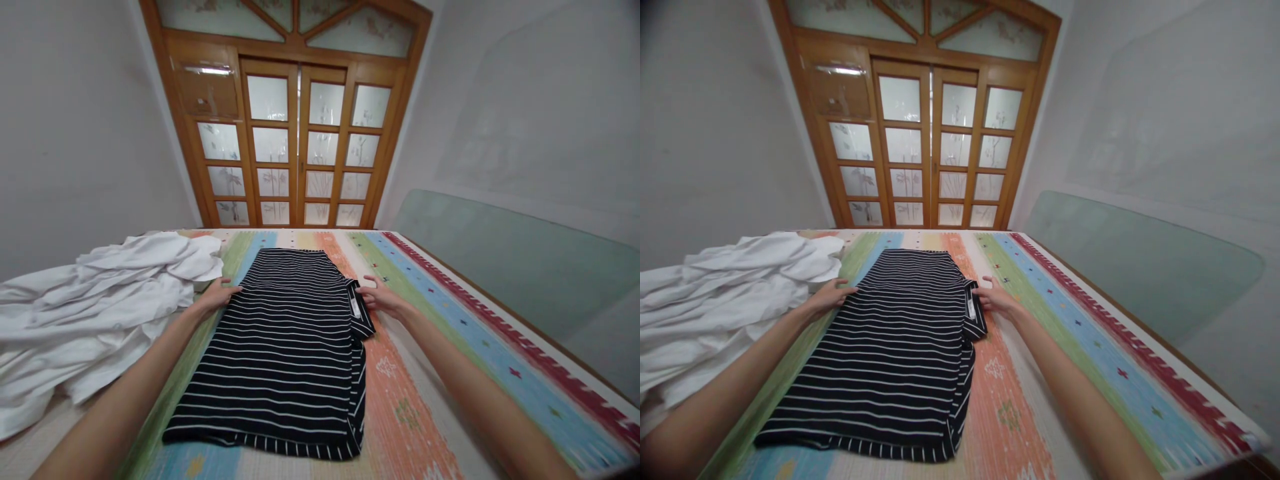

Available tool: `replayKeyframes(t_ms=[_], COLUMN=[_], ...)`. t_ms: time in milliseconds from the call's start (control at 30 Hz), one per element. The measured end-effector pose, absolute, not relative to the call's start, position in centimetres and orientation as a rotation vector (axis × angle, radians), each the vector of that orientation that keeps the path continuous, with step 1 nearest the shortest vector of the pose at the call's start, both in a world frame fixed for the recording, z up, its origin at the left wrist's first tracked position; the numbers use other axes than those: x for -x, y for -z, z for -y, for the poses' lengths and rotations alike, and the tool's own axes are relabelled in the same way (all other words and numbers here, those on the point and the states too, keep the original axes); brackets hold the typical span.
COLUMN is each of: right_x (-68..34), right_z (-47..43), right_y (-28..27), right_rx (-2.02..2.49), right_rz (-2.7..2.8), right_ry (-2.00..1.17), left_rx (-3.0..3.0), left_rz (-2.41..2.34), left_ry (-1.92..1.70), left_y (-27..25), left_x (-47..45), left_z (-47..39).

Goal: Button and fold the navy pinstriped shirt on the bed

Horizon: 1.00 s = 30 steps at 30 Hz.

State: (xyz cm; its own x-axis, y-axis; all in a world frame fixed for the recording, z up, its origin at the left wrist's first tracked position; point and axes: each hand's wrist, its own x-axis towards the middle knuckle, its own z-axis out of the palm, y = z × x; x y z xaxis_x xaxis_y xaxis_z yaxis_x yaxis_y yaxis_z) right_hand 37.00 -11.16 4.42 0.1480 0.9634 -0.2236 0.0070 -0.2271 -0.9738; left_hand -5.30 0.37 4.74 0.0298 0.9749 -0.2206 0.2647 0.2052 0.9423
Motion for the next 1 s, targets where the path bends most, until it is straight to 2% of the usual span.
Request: replayKeyframes(t_ms=[233,467,600,1000], right_x=[-35.1,-35.1,-35.3,-33.2], right_z=[10.3,9.2,9.1,9.3], right_y=[-4.0,-4.3,-4.4,-4.0], right_rx=[1.285,1.471,1.393,1.43], right_rz=[1.301,1.407,1.25,1.242], right_ry=[-1.187,-0.966,-1.037,-1.238], left_rx=[-1.374,-1.503,-1.54,-1.787], left_rz=[-1.171,-1.152,-1.13,-1.182], left_ry=[-0.767,-0.853,-0.856,-0.76], left_y=[-4.4,-4.3,-5.0,-4.4], left_x=[5.4,6.1,6.7,6.3], left_z=[-0.6,-0.9,-0.4,-1.0])
